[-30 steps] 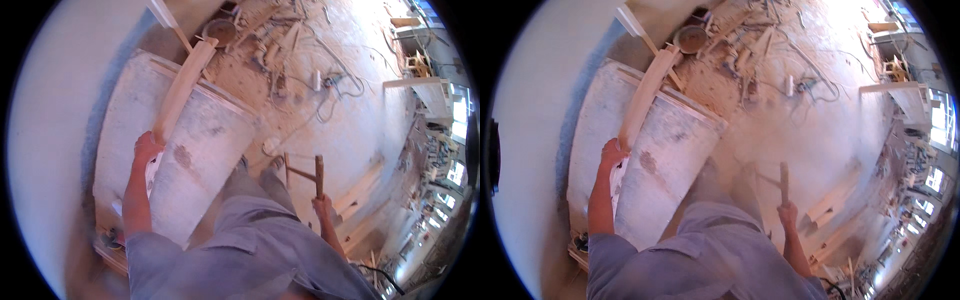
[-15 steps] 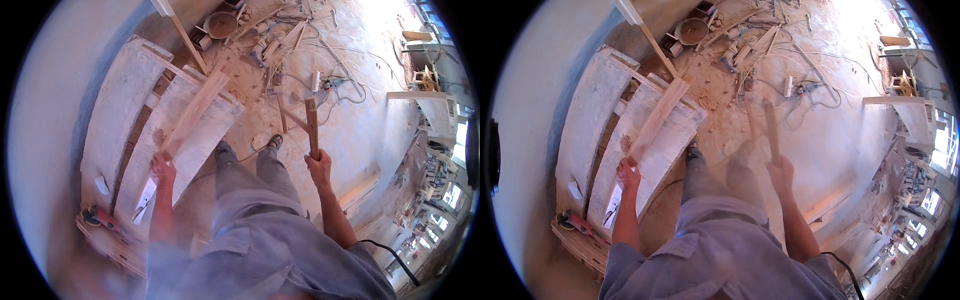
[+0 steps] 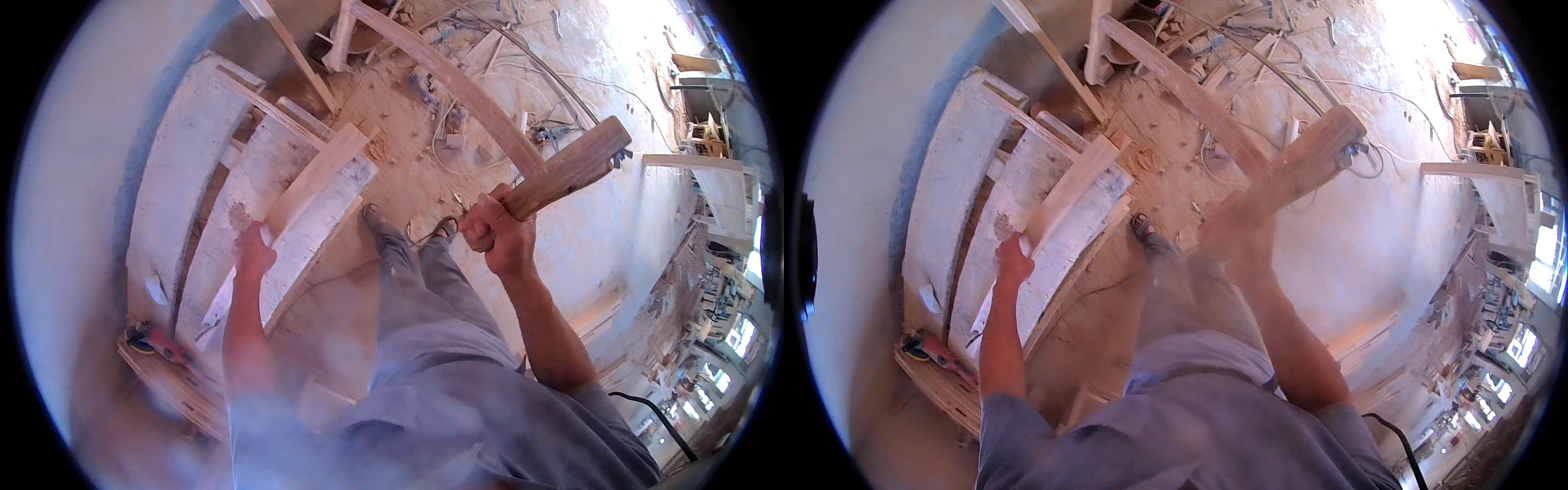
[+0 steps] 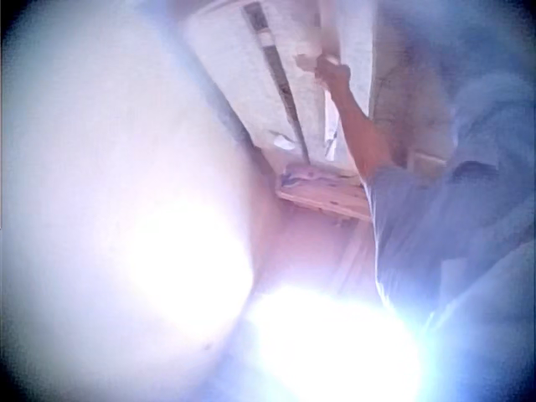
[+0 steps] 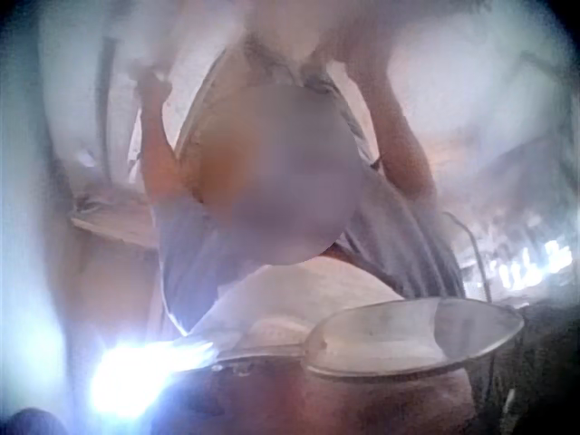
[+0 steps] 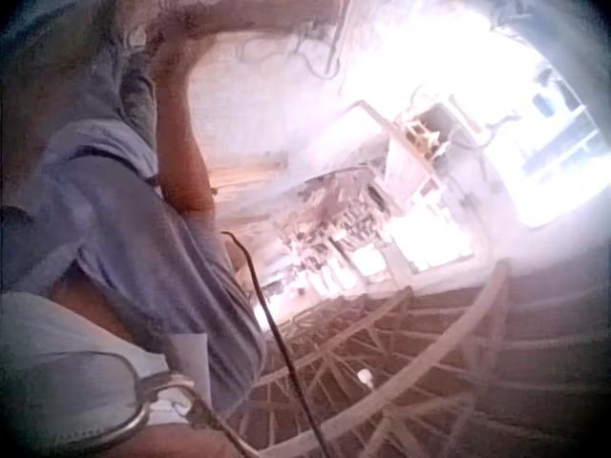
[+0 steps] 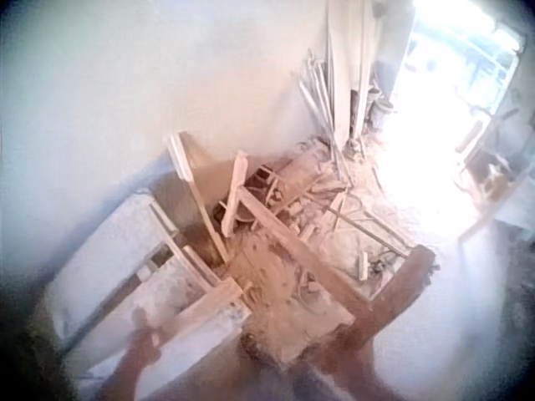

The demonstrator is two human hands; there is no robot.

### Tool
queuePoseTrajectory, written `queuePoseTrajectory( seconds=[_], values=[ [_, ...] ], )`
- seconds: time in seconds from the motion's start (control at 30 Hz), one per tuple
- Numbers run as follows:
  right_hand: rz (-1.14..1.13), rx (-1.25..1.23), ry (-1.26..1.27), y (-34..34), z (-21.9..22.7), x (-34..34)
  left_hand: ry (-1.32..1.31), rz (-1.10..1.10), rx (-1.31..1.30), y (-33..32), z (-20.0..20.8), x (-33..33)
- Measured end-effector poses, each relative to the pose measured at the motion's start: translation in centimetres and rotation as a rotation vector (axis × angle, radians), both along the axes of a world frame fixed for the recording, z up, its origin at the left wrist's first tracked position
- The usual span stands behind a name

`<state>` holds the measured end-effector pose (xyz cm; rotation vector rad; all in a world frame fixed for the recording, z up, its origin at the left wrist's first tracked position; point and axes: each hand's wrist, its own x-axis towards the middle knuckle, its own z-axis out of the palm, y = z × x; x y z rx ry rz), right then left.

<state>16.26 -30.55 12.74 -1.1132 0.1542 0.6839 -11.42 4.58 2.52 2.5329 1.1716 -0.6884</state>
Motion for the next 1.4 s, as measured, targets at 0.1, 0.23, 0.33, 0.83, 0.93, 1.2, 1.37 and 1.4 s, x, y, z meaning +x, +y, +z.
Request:
queuePoseTrajectory(
  seconds=[0.1, 0.23, 0.33, 0.83, 0.93, 1.2, 1.37, 1.4],
  values=[
    [-0.009, 0.103, 0.092, 0.1, -0.1, -1.1, 0.001, -0.028, 0.029, -1.0, -0.1, -0.4],
    [0.035, -0.006, 0.093, 0.3, -1.5, -2.5, 0.023, -0.008, -0.017, -2.0, 1.1, 0.0],
    [0.018, -0.039, 0.192, 1.0, -1.6, -2.9, -0.066, -0.050, 0.044, -2.6, -0.4, -0.6],
    [0.071, -0.095, 0.250, -1.7, -1.0, -2.8, -0.430, -0.353, 0.115, -9.3, -4.3, 18.4],
    [0.112, -0.147, 0.165, -2.6, -2.1, -3.7, -0.442, -0.390, 0.180, -9.7, -4.8, 17.9],
    [0.381, -0.441, 0.140, -5.3, 2.4, -3.1, -0.464, -0.375, 0.208, -9.7, -4.6, 18.4],
    [0.032, 0.117, 0.519, -2.5, -2.8, -3.3, -0.489, -0.385, 0.193, -9.7, -4.8, 18.5],
    [-0.123, 0.383, 0.736, -0.4, -3.5, -2.4, -0.509, -0.386, 0.188, -9.7, -4.6, 18.7]
  ],
)
